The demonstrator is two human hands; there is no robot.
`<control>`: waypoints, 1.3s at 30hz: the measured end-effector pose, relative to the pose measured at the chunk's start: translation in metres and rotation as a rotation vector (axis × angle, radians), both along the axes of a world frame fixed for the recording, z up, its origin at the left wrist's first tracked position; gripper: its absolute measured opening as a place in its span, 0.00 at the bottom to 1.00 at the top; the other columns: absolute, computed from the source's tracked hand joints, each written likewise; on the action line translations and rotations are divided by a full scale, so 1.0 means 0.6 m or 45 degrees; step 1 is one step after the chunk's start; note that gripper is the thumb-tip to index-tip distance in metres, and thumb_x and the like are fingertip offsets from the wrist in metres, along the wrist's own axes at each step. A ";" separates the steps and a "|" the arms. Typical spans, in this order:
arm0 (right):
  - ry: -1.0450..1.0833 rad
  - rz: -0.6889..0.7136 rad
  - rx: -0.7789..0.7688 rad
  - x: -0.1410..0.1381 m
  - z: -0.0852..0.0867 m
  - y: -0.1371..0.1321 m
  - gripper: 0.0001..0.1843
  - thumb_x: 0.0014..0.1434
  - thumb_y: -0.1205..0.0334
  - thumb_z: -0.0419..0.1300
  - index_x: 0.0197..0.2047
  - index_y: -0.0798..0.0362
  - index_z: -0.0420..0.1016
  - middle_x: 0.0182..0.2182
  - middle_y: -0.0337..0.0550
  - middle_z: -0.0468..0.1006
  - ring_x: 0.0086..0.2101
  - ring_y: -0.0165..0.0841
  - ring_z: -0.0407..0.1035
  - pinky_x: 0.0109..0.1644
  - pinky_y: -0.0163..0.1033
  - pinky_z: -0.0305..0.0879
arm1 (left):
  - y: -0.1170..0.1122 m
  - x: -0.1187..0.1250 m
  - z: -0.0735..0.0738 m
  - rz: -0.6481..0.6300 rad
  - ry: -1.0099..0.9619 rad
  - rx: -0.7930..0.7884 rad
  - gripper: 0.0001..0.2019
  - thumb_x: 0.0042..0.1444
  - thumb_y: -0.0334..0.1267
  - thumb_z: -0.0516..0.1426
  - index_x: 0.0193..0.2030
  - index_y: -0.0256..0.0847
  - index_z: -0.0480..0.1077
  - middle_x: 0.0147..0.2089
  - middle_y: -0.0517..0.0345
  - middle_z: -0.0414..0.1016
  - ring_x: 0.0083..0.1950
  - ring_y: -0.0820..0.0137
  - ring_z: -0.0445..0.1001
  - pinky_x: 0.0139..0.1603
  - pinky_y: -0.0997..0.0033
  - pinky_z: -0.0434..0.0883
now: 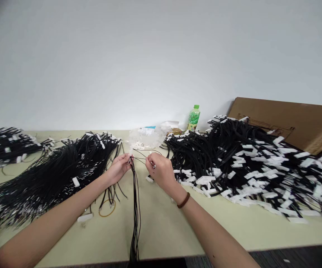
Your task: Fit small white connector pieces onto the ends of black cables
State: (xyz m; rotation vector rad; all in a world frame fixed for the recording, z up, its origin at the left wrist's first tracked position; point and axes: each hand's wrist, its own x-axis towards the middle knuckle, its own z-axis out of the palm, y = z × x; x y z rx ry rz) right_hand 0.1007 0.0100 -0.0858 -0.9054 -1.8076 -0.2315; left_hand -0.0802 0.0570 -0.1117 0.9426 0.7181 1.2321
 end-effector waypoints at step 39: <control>0.093 0.054 -0.120 -0.002 0.001 -0.002 0.12 0.55 0.65 0.52 0.22 0.52 0.55 0.20 0.35 0.68 0.19 0.24 0.57 0.24 0.31 0.53 | -0.002 0.001 0.003 0.005 0.017 -0.004 0.08 0.45 0.38 0.62 0.29 0.35 0.70 0.29 0.59 0.69 0.28 0.78 0.65 0.31 0.77 0.64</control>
